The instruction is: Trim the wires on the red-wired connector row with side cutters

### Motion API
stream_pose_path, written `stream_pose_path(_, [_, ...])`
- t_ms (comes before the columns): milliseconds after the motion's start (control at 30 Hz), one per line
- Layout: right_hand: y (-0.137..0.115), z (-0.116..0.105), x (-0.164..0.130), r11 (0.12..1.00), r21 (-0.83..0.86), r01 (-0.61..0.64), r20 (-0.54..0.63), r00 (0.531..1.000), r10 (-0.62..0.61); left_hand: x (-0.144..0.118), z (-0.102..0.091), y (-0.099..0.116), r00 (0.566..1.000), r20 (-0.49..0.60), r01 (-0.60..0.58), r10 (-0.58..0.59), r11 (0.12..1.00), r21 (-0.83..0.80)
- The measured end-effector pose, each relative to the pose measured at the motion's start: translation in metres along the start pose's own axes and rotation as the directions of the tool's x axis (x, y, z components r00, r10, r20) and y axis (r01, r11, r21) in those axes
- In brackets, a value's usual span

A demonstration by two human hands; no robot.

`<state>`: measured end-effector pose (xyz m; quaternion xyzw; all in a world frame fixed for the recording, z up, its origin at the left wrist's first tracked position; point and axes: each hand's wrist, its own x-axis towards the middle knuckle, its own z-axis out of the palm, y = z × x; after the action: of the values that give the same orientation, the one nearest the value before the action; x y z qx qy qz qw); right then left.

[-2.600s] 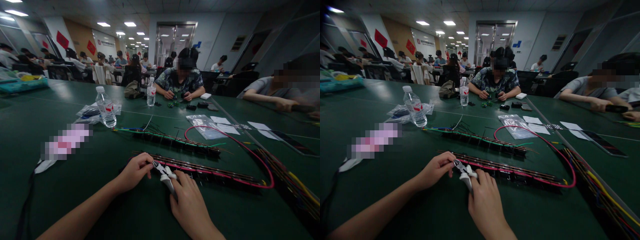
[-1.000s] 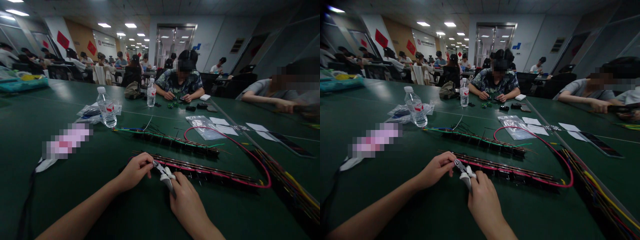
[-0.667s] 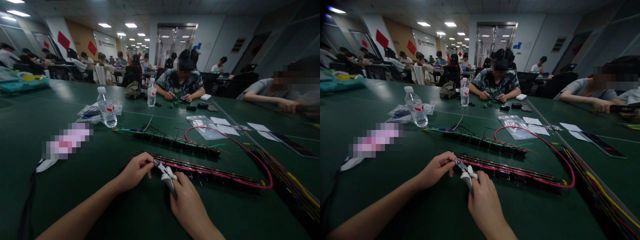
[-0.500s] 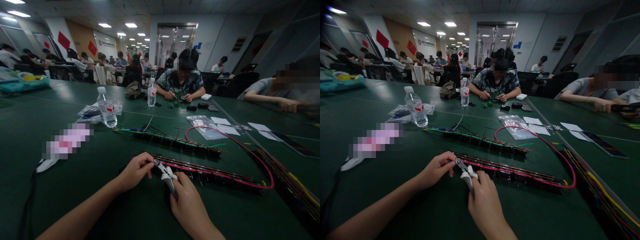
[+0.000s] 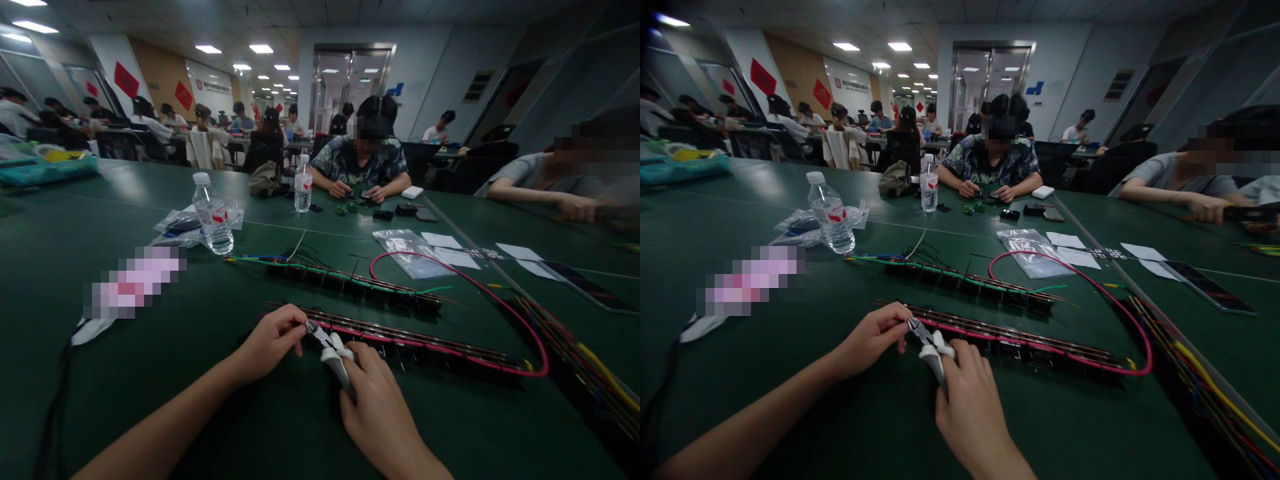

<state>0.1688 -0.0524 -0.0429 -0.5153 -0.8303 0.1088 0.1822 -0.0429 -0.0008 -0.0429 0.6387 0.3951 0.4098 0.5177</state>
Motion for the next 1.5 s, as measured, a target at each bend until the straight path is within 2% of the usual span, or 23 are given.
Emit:
stream_pose_path(600, [0.0012, -0.0048, 0.0021, 0.990, -0.135, 0.028, -0.011, 0.999, -0.030, -0.0002, -0.0009, 0.0007, 1.000, 0.008, -0.022, 0.022, 0.999, 0.042])
stream_pose_path(1133, [0.0035, 0.0002, 0.0009, 0.990, -0.134, 0.050, -0.019, 0.998, -0.053, 0.0001, -0.0012, -0.0014, 0.999, 0.010, -0.036, 0.035, 0.998, 0.044])
stream_pose_path(1500, [-0.0007, -0.0056, 0.0021, 0.990, -0.139, 0.030, -0.020, 0.999, -0.033, -0.0002, -0.0023, -0.0017, 1.000, 0.007, -0.026, 0.025, 0.997, 0.071])
